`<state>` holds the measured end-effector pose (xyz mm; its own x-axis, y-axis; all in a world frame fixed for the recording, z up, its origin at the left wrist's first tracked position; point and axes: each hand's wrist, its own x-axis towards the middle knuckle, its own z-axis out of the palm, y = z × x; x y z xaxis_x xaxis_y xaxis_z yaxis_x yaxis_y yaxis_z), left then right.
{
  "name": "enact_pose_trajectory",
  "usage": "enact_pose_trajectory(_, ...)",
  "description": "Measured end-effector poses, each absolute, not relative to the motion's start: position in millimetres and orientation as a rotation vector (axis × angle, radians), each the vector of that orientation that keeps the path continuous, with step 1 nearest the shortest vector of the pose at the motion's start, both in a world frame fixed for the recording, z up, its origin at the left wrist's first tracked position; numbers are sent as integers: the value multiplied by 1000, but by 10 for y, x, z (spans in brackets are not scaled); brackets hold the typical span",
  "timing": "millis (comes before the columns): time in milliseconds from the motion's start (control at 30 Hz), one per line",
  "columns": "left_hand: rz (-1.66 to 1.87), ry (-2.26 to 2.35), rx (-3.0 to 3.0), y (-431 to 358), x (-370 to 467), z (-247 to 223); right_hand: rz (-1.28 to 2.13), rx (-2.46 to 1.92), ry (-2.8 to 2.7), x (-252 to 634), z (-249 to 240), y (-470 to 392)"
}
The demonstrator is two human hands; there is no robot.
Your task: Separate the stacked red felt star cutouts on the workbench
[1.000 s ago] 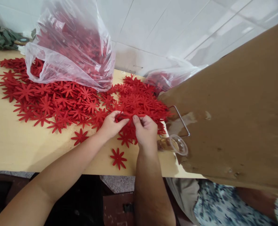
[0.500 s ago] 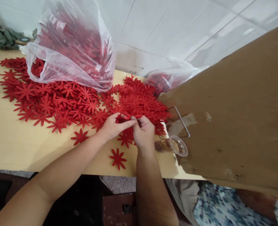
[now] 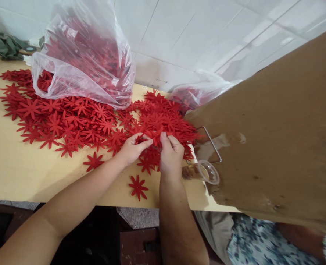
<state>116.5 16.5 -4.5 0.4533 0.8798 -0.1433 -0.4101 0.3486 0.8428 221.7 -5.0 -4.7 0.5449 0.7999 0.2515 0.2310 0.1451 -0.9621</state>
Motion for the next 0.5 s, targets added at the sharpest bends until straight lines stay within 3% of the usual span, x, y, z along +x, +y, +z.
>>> enact_pose_trajectory(200,886,766,761,229,1127,-24,665,-1327,-602,2349,-26,-14)
enact_pose_trajectory(500,935,651,805,149,1184,-20,584,-1440,-1125,2199,-87,-123)
